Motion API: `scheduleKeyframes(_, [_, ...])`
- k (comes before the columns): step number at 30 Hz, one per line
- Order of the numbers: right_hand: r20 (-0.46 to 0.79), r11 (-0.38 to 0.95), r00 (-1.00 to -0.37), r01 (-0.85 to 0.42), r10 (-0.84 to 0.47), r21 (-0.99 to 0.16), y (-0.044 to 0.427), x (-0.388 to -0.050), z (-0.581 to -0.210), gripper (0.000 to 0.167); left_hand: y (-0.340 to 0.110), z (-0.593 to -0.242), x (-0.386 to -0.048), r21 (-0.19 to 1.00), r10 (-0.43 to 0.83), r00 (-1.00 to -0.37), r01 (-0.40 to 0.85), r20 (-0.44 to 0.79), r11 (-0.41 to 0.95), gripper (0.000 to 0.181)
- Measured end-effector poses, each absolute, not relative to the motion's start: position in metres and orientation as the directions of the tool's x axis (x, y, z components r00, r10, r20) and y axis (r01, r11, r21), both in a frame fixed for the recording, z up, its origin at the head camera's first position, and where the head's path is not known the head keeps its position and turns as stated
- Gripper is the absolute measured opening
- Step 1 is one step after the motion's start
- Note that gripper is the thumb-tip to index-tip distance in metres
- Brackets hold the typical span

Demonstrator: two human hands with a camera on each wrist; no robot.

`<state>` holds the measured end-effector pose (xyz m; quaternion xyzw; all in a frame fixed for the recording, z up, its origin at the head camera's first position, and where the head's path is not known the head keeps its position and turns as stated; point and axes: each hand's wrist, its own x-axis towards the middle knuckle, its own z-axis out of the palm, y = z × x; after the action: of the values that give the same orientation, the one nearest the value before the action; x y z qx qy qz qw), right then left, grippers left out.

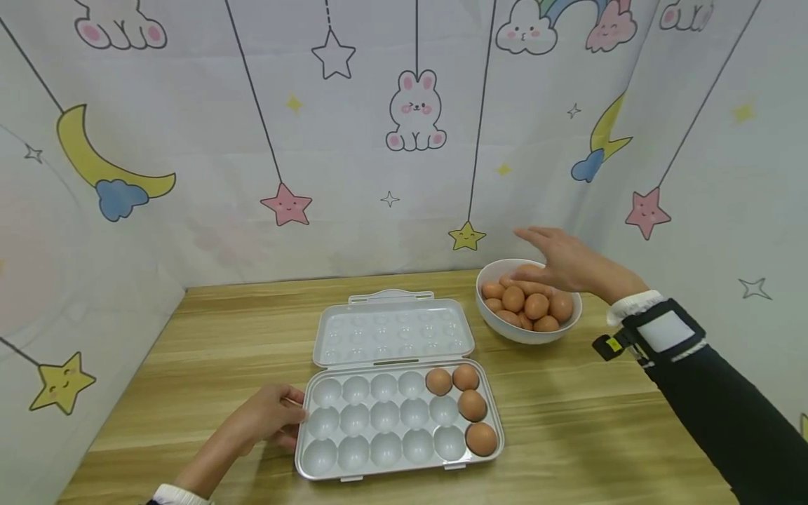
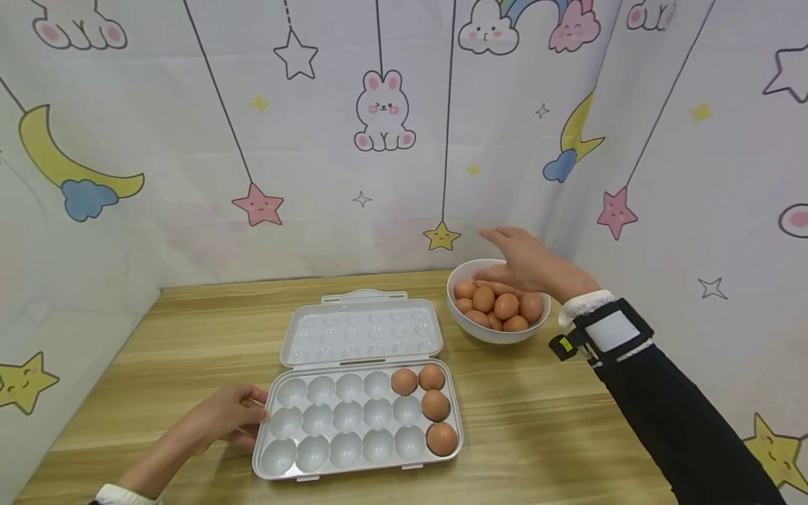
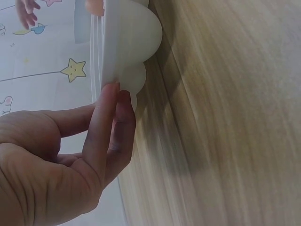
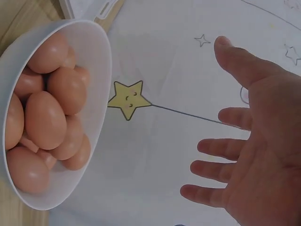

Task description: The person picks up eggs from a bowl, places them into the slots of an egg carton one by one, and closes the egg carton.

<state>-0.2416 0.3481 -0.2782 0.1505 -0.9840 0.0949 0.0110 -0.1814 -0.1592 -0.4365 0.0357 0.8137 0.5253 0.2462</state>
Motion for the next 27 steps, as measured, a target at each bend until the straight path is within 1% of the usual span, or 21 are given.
scheduleKeyframes(5, [0.030, 0.938, -0.960, -0.280, -0.279, -0.204, 0.363, -0.258, -0.294, 0.076, -0.160, -0.436, -0.181, 0.874, 0.318, -0.876, -0.201, -0.362, 0.442, 0.032])
scheduleKeyframes(10, [0.007, 0.938, -0.962, -0.267, -0.272, -0.219, 0.375, -0.273, -0.313, 0.054, -0.161, -0.437, -0.181, 0.876, 0.320, -0.876, -0.201, -0.361, 0.438, 0.032])
scheduleKeyframes(13, [-0.024, 0.940, -0.966, -0.244, -0.257, -0.237, 0.380, -0.279, -0.325, 0.046, -0.161, -0.437, -0.180, 0.879, 0.326, -0.875, -0.199, -0.359, 0.433, 0.032])
scheduleKeyframes(18, [-0.080, 0.937, -0.966, -0.216, -0.246, -0.274, 0.383, -0.287, -0.340, 0.041, -0.162, -0.438, -0.180, 0.881, 0.326, -0.875, -0.201, -0.359, 0.429, 0.033])
scheduleKeyframes(23, [-0.158, 0.937, -0.969, -0.130, -0.190, -0.325, 0.381, -0.290, -0.350, 0.042, -0.161, -0.437, -0.180, 0.877, 0.311, -0.877, -0.211, -0.365, 0.432, 0.033])
scheduleKeyframes(27, [-0.197, 0.907, -0.968, -0.057, -0.152, -0.418, 0.378, -0.289, -0.356, 0.037, -0.160, -0.435, -0.180, 0.873, 0.304, -0.879, -0.213, -0.368, 0.439, 0.033])
